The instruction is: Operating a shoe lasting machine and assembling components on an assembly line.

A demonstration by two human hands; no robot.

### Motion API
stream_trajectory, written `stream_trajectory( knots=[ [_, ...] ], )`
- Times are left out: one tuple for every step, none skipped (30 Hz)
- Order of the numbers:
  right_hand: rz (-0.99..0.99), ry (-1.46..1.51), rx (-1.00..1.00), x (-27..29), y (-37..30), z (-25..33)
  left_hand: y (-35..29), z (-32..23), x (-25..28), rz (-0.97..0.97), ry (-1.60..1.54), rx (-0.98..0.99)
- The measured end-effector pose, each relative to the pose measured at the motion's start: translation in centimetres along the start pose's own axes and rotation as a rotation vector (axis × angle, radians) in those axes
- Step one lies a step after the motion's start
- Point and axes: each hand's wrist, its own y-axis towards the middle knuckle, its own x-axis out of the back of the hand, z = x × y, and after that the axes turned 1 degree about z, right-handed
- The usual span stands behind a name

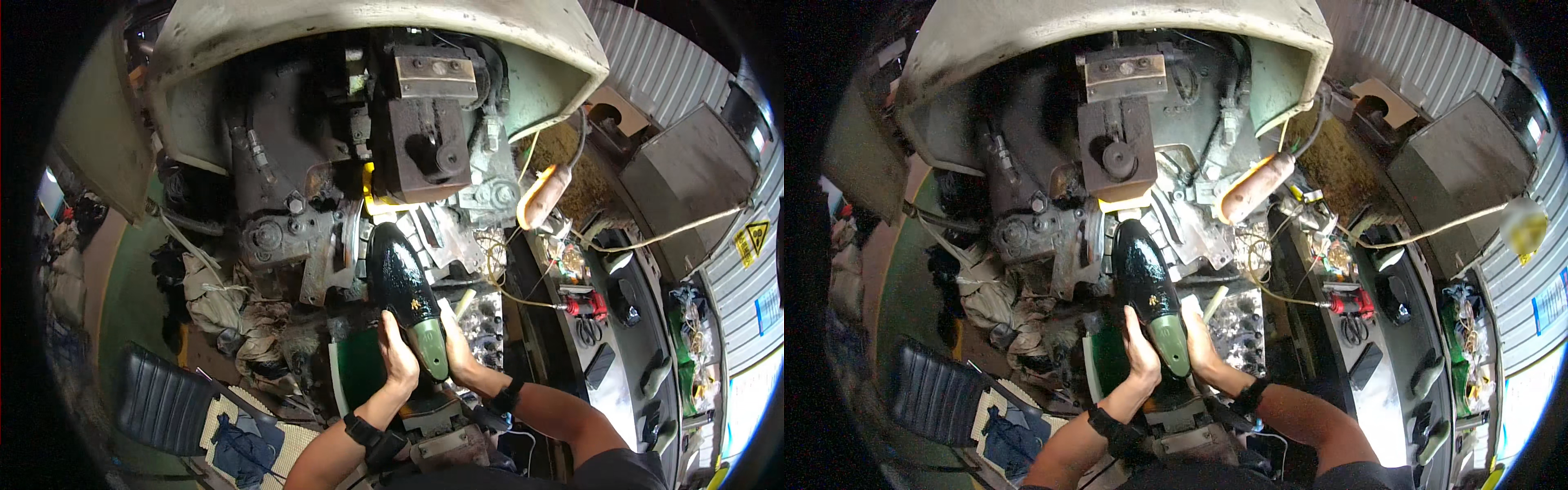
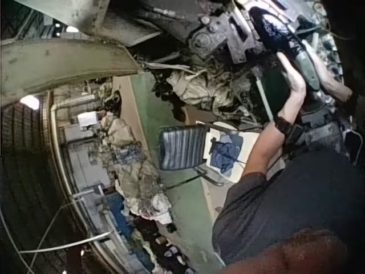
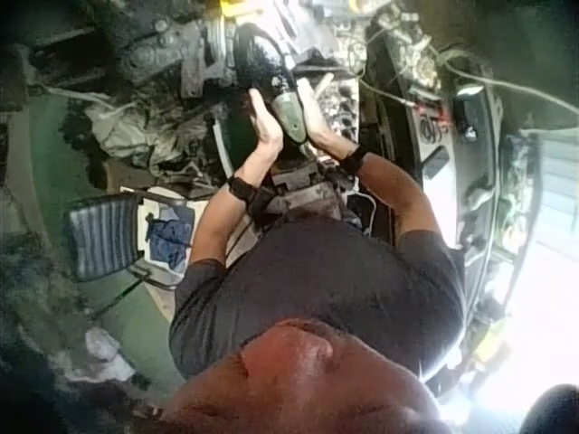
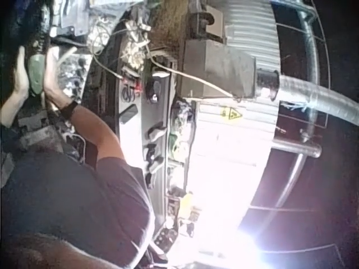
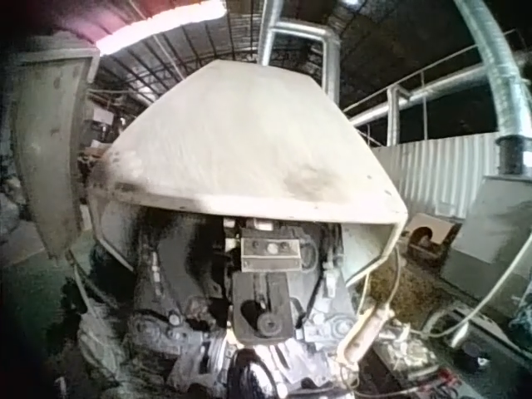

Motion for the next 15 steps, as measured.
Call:
stream_trajectory(
  knots=[
    [0.004, 0.001, 0.002, 0.4, 0.0, -0.2, 0.0, -0.2, 0.3, -0.006, 0.027, 0.021],
    [-0.071, -0.093, 0.029, 0.9, 0.0, -0.4, 0.0, -0.4, 0.8, -0.012, 0.055, 0.043],
    [-0.146, -0.187, 0.057, 1.4, -0.1, -0.4, 0.2, -0.5, 2.5, -0.146, 0.193, 0.089],
    [-0.139, -0.184, 0.056, 1.6, -0.4, 0.8, 0.6, -1.0, 5.2, -0.095, 0.263, -0.059],
    [-0.179, -0.21, -0.1, 2.1, -1.3, 2.9, 0.4, -2.6, 6.6, -0.143, 0.377, -0.256],
    [-0.216, -0.234, -0.249, 3.2, -2.0, 4.8, 0.2, -3.4, 9.2, -0.287, 0.526, -0.38],
    [-0.234, -0.224, -0.165, 5.8, -2.4, 4.7, 0.7, -3.4, 14.2, -0.472, 0.77, -0.423],
    [-0.247, -0.214, -0.084, 8.0, -3.1, 4.4, 1.3, -2.2, 20.0, -0.702, 0.762, -0.366],
    [-0.329, -0.184, -0.078, 9.2, -3.7, 4.8, 1.4, -1.7, 23.4, -0.732, 0.696, -0.175],
    [-0.397, -0.149, -0.073, 9.6, -4.2, 5.2, 1.1, -1.0, 27.7, -0.62, 0.802, 0.006],
    [-0.439, -0.044, -0.072, 10.6, -4.6, 5.1, 1.0, 0.0, 29.6, -0.448, 0.867, 0.01],
    [-0.469, -0.006, -0.075, 11.3, -4.9, 5.3, 1.0, 0.0, 29.4, -0.271, 0.93, 0.017],
    [-0.479, 0.0, -0.071, 12.0, -5.6, 5.6, 0.5, 0.0, 29.3, -0.469, 0.854, -0.045],
    [-0.487, 0.006, -0.068, 12.5, -6.3, 5.8, 0.0, -0.1, 29.4, -0.667, 0.771, -0.107],
    [-0.483, 0.008, -0.063, 12.8, -6.8, 6.1, -0.3, -0.2, 29.3, -0.881, 0.736, -0.17]
  ],
)
